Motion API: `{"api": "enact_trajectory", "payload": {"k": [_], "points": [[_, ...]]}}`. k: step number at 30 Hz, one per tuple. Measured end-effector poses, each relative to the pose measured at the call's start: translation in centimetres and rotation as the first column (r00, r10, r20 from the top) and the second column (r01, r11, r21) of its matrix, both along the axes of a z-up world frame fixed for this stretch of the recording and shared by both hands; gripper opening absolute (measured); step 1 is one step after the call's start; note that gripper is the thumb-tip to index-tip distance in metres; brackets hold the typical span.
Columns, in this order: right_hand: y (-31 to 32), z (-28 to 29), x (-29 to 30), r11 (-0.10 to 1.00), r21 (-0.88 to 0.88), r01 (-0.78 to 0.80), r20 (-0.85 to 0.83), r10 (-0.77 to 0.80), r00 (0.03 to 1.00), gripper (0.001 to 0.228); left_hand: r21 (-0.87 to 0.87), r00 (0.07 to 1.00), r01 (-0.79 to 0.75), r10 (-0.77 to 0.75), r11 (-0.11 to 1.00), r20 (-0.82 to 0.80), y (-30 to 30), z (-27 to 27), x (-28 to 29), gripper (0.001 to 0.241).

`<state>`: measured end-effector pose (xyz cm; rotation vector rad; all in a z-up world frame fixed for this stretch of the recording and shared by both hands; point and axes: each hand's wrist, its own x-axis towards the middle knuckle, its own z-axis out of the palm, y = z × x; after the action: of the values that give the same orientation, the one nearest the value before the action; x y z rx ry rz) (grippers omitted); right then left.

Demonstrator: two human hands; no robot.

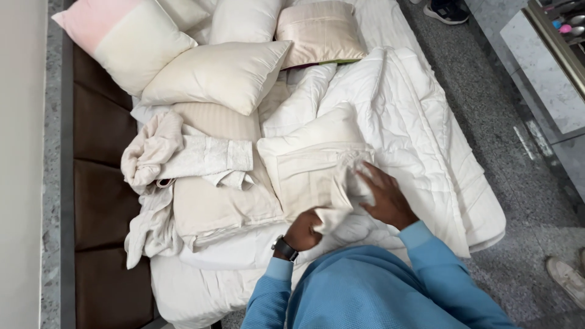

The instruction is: The person folds a white pillowcase and a white towel on a bed. They smooth the fabric, fold the items into neat rectangles, and place them on top of a pile of other bedding.

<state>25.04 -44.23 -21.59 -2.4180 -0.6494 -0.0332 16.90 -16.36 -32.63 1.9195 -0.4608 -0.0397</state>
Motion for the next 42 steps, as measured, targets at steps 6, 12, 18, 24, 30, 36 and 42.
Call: {"api": "enact_trajectory", "payload": {"k": [6,12,18,24,30,36,42], "points": [[1.6,-0.4,1.8,0.93,-0.202,-0.307,0.065,0.325,0.943,0.044,-0.118,0.936,0.342,-0.348,0.932,-0.04,-1.3,8.3,0.6,0.017],[0.8,-0.5,2.4,0.864,-0.335,-0.375,-0.261,0.297,0.919,0.018,-0.311,0.971,0.171,-0.214,0.935,-0.11,3.0,6.3,0.4,0.036],[-0.3,4.5,4.5,0.955,-0.275,-0.113,-0.417,-0.013,0.909,0.05,-0.094,0.893,-0.406,0.372,0.909,-0.253,4.3,3.0,2.4,0.05],[0.5,1.4,8.6,0.937,-0.28,0.208,0.253,-0.137,0.958,0.041,0.013,0.621,-0.774,0.764,0.633,-0.176,1.4,-0.5,8.5,0.044],[3.9,-6.0,5.2,0.959,-0.049,0.279,0.137,-0.271,0.953,0.045,-0.017,0.542,-0.835,0.817,0.55,-0.2,0.8,-3.1,8.9,0.047],[4.9,-10.4,1.8,0.98,-0.132,0.149,-0.066,-0.158,0.985,0.068,-0.055,0.525,-0.848,0.822,0.527,-0.222,2.0,-1.2,6.6,0.029],[6.4,-10.3,2.4,0.979,-0.151,0.134,-0.022,-0.139,0.99,0.078,0.099,0.445,-0.895,0.885,0.435,0.135,-0.3,-0.7,5.2,0.032]]}}
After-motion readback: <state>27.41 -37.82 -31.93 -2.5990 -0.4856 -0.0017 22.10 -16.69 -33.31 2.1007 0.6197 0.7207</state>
